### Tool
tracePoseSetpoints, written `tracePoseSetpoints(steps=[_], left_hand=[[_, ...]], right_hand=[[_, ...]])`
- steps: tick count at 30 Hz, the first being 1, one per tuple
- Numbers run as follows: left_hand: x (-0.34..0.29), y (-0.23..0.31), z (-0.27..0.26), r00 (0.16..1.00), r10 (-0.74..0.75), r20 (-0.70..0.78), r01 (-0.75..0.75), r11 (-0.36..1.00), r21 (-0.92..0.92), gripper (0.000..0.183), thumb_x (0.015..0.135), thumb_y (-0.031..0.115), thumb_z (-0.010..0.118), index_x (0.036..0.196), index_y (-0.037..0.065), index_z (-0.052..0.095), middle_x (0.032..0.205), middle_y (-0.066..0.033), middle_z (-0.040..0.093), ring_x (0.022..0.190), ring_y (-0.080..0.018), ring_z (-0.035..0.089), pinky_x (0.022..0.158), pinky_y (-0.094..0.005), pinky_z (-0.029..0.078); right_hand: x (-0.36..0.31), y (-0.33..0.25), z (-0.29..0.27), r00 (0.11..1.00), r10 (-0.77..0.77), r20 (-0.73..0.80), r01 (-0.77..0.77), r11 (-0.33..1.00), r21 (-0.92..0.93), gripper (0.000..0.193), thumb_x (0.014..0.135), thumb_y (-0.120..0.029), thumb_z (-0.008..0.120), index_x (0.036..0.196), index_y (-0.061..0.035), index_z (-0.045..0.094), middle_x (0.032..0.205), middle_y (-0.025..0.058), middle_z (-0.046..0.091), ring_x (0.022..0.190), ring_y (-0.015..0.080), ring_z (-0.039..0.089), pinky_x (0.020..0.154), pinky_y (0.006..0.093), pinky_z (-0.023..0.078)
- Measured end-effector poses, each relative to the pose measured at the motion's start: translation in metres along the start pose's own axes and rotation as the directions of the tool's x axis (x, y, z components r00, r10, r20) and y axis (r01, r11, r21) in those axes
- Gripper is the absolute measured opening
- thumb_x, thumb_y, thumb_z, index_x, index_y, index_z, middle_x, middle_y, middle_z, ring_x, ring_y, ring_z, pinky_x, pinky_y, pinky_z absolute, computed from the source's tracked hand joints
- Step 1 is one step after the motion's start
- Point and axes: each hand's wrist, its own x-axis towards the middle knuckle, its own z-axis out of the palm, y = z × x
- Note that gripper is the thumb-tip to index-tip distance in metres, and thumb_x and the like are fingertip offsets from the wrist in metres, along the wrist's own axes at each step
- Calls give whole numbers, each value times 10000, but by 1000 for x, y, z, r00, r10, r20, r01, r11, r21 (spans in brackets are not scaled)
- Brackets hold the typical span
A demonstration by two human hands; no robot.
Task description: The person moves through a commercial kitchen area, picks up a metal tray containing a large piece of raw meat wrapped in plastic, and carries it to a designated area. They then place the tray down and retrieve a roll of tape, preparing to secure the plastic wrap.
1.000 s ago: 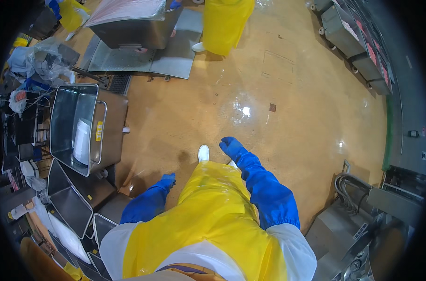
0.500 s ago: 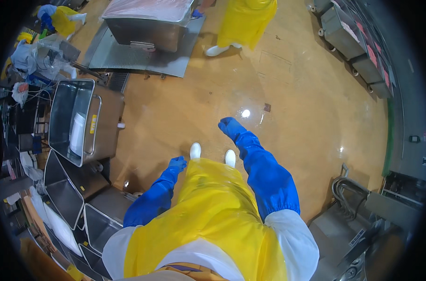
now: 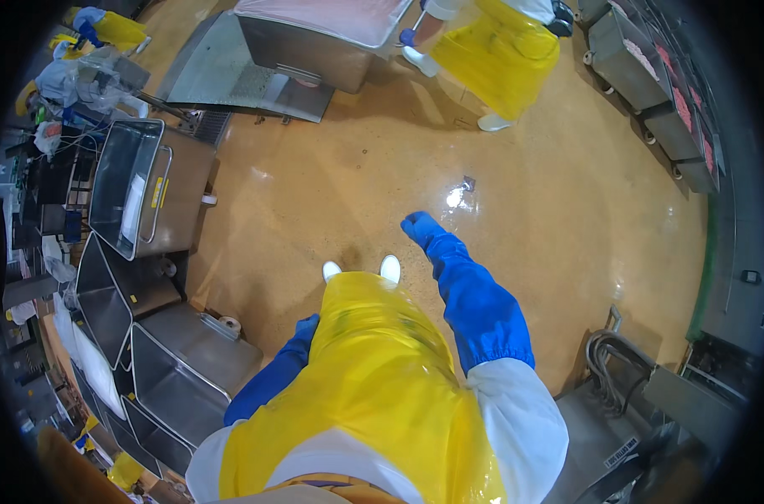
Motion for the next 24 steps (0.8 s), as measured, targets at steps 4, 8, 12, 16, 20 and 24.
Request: tracePoseSetpoints(steps=[4,8,12,16,20,24], left_hand=[[4,-31,-1,997,-57,56,61,996,-71,383,888,353,596,1098,40,658,955,-104,699,813,-219,659,714,-380,511],[-28,-3,4,990,-121,72,133,970,-203,387,906,343,587,1187,76,596,964,-83,695,785,-210,655,665,-374,492],[-19,-23,10,990,-24,137,58,967,-248,326,910,315,584,1145,89,603,956,-66,695,760,-199,647,607,-352,470],[-25,-55,23,985,28,167,37,928,-370,295,906,301,585,1116,95,605,980,-73,692,765,-204,644,581,-341,464],[-42,-124,42,984,-51,168,109,927,-358,268,903,292,578,1089,101,604,999,-75,685,772,-212,637,581,-348,459],[4,-308,48,884,-68,462,203,947,-249,309,915,322,564,1137,108,590,1028,-76,683,796,-219,637,641,-384,470]], right_hand=[[-50,23,10,964,209,163,-214,977,15,393,884,-340,621,1085,-5,663,784,101,663,639,186,604,601,344,514],[-88,84,33,907,366,209,-396,910,123,361,879,-335,618,1044,-18,672,772,96,653,638,196,605,581,351,516],[-116,124,39,896,405,184,-436,879,192,327,868,-321,623,999,-27,681,771,92,646,646,195,607,568,343,514],[-137,140,16,934,347,85,-356,920,163,315,861,-313,631,970,-23,685,784,92,649,650,197,612,578,343,523],[-166,139,-22,971,239,-23,-236,967,100,355,872,-334,618,1007,-13,689,800,99,660,653,199,619,582,346,525],[-195,124,-66,980,69,-186,-95,986,-136,418,862,-343,628,1072,16,671,907,161,696,790,246,665,733,389,542]])
